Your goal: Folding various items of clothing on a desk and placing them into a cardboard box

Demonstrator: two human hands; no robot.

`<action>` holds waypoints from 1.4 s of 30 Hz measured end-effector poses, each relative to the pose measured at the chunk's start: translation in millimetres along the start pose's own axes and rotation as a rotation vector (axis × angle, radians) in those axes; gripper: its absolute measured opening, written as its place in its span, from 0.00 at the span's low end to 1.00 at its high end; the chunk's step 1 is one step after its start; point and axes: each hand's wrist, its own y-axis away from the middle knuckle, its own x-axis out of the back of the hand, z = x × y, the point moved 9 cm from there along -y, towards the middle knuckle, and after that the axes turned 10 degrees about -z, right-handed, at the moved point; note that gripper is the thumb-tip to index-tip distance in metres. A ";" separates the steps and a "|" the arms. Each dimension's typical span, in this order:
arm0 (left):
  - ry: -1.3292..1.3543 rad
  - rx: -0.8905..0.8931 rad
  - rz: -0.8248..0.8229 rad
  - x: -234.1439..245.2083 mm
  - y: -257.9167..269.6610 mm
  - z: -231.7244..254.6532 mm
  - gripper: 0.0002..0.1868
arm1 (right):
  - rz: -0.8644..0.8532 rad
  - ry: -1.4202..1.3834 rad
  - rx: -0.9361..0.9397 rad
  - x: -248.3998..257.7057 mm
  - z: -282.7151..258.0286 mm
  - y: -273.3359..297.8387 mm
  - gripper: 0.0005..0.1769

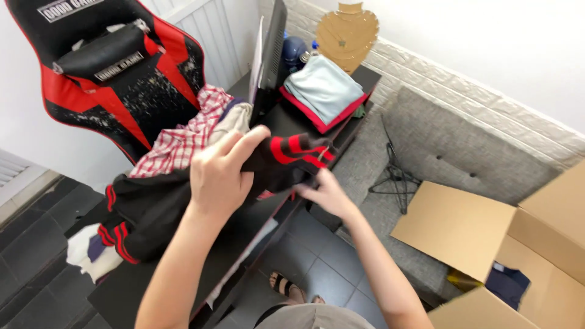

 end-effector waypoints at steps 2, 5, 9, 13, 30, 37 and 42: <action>-0.022 -0.068 0.079 26.4 -8.8 30.5 0.27 | 0.018 0.095 0.075 -26.6 -3.2 1.0 0.37; -0.036 -0.228 0.185 77.2 -18.5 89.1 0.27 | -0.009 -0.070 0.090 -58.3 0.4 -3.2 0.47; -0.032 -0.282 0.187 106.3 -23.4 138.2 0.26 | -0.094 -0.317 0.006 -61.0 -7.6 16.3 0.52; 0.129 -0.233 0.118 135.9 -32.9 170.2 0.24 | -0.124 -0.291 0.016 13.0 -33.4 69.8 0.52; 0.535 -0.347 -0.498 -11.7 -31.8 225.8 0.22 | 0.720 0.280 -0.105 249.5 -137.5 322.0 0.19; 0.385 -0.349 -0.730 -115.1 -14.5 189.2 0.11 | 0.558 0.624 -0.171 162.4 -223.4 315.9 0.20; 0.545 -0.297 -0.833 -123.0 -8.5 188.8 0.21 | 0.552 0.356 -0.230 121.3 -202.8 325.5 0.20</action>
